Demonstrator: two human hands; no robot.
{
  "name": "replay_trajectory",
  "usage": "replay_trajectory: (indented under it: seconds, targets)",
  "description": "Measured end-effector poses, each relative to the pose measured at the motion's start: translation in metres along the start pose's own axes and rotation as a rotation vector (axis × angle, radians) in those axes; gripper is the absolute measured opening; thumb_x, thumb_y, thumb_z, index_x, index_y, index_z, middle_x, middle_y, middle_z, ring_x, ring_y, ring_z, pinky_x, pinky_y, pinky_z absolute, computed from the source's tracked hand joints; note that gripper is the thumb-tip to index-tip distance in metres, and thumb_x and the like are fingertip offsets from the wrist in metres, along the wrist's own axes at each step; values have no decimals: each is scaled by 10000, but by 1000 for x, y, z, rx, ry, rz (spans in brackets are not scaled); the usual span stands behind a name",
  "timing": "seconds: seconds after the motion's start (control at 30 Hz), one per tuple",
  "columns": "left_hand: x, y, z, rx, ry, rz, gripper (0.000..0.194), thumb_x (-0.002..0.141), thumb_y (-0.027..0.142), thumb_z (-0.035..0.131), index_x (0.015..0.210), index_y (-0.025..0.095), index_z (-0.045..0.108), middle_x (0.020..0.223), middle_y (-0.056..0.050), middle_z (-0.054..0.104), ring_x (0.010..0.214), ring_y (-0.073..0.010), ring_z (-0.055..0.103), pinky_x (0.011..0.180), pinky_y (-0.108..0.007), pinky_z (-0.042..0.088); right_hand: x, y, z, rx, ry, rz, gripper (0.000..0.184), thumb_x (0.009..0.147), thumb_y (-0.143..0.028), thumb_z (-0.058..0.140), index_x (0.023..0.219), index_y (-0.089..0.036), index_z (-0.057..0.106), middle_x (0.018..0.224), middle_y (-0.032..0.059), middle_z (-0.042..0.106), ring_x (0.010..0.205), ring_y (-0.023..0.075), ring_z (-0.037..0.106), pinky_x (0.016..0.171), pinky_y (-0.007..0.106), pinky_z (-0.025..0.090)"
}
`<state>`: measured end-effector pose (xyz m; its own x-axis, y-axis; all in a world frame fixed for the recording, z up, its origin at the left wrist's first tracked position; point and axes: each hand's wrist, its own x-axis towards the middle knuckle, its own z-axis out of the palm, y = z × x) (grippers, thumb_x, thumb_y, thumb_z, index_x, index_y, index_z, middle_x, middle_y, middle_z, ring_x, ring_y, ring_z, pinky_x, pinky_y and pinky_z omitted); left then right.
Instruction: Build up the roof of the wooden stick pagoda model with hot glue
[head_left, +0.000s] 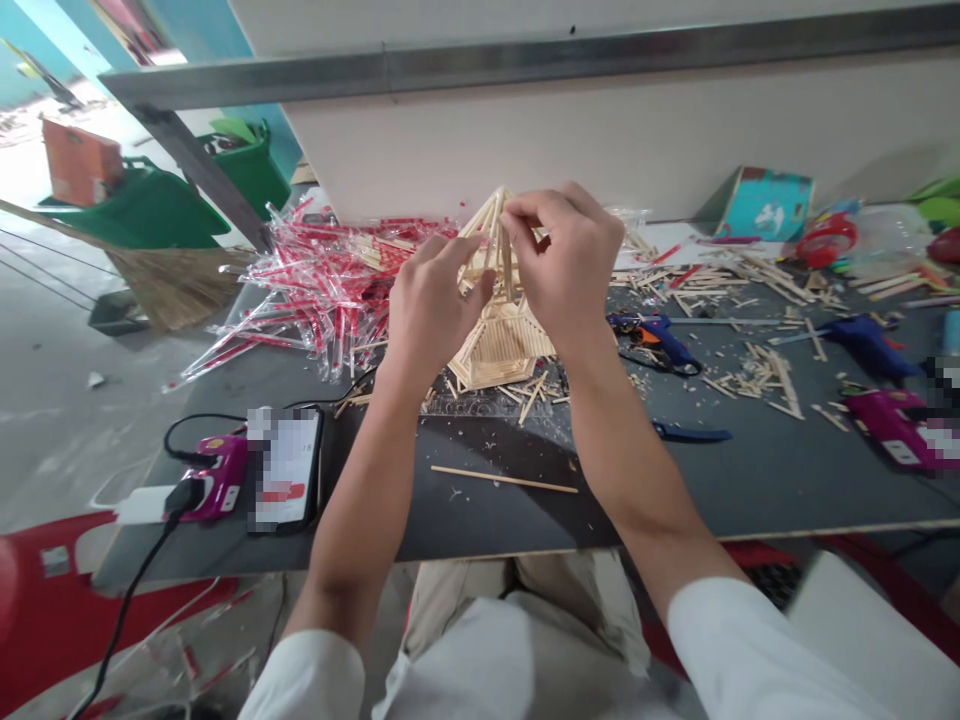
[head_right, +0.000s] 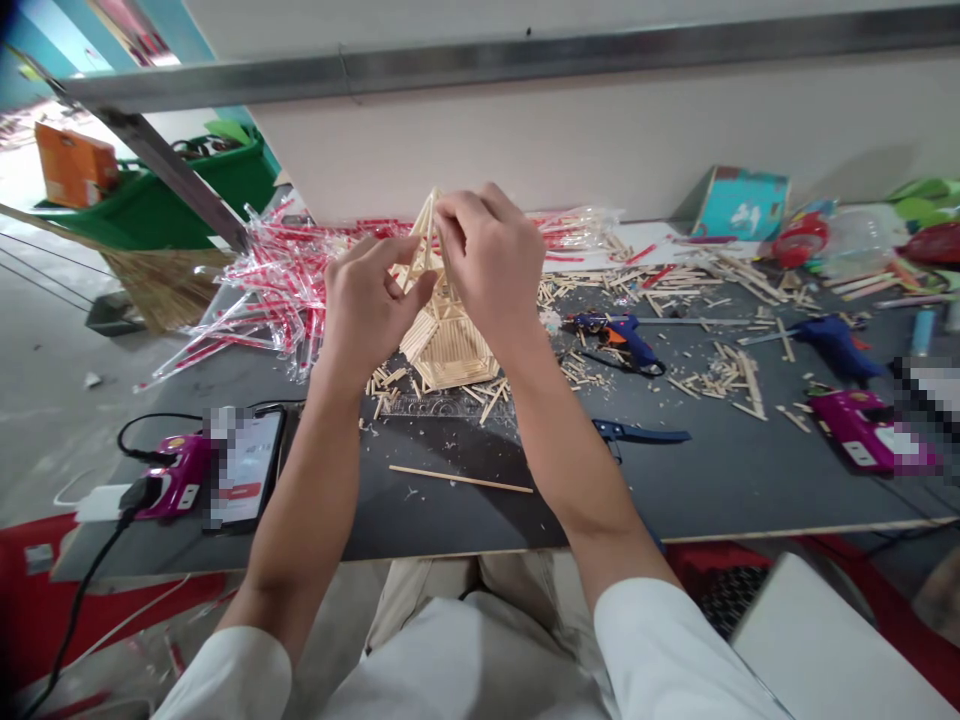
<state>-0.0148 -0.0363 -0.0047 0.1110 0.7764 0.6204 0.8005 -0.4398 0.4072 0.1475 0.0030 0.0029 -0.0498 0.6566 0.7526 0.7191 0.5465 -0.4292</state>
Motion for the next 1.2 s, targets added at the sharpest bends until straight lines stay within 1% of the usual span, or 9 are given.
replay_trajectory:
  seconds: [0.13, 0.33, 0.57, 0.73, 0.8, 0.97, 1.03, 1.13, 1.2]
  targets:
    - [0, -1, 1, 9, -1, -5, 319, 964, 258, 671, 1282, 248, 696, 1163, -79, 734, 1008, -220, 714, 868, -354, 590, 0, -1, 1, -9, 0, 11, 205, 1047, -298, 530, 1004, -274, 729, 1048, 85, 708, 962, 233, 666, 891, 396, 539]
    - [0, -3, 2, -2, 4, -9, 333, 962, 250, 659, 1293, 251, 690, 1163, -82, 727, 1004, -224, 708, 868, -367, 591, -1, 0, 5, -18, 29, -18, 231, 1065, -302, 495, 1052, -282, 724, 1053, 76, 700, 974, 229, 668, 874, 390, 540]
    - [0, -4, 2, -7, 10, -9, 325, 972, 269, 640, 1292, 259, 695, 1161, -78, 729, 1027, -227, 707, 879, -371, 590, -2, 0, 7, -69, 10, -36, 231, 1092, -319, 461, 1103, -304, 691, 1080, 78, 699, 1023, 230, 659, 907, 389, 538]
    - [0, -4, 0, -38, 14, 6, 315, 974, 289, 634, 1278, 252, 708, 1169, -66, 752, 1046, -223, 711, 870, -353, 595, 1, 6, 10, -52, 56, -51, 268, 1097, -292, 424, 1086, -279, 692, 1097, 80, 692, 1014, 221, 672, 912, 383, 544]
    - [0, -5, 0, -33, 20, 5, 315, 972, 295, 638, 1277, 256, 708, 1152, -55, 756, 1007, -208, 716, 873, -340, 592, 3, 11, 8, -20, 41, -62, 255, 1091, -305, 444, 1099, -285, 699, 1104, 76, 692, 1005, 222, 681, 897, 377, 550]
    - [0, -6, 1, -44, 25, 0, 333, 956, 304, 666, 1283, 260, 710, 1130, -35, 757, 674, -124, 642, 859, -346, 584, 6, 17, 1, -2, -16, -70, 234, 1078, -359, 502, 1086, -292, 726, 1079, 75, 711, 989, 237, 687, 909, 395, 551]
    - [0, -6, 0, -41, 23, -2, 330, 955, 300, 665, 1278, 263, 715, 1133, -36, 759, 665, -125, 636, 840, -348, 583, 6, 16, 0, -6, -16, -71, 230, 1074, -370, 515, 1079, -302, 735, 1071, 74, 723, 981, 233, 687, 906, 388, 556]
    - [0, -6, 0, -27, 20, 4, 326, 964, 298, 651, 1284, 272, 712, 1149, -38, 762, 726, -147, 669, 817, -346, 581, 5, 14, 0, 2, -3, -78, 216, 1063, -348, 535, 1096, -310, 745, 1077, 70, 736, 972, 227, 694, 905, 379, 566]
    - [0, -7, 0, -23, 24, 21, 322, 968, 297, 651, 1283, 267, 712, 1155, -44, 760, 761, -158, 686, 809, -345, 580, 5, 12, -2, 20, 12, -94, 220, 1055, -318, 544, 1134, -318, 749, 1207, 70, 726, 1005, 221, 700, 909, 370, 572]
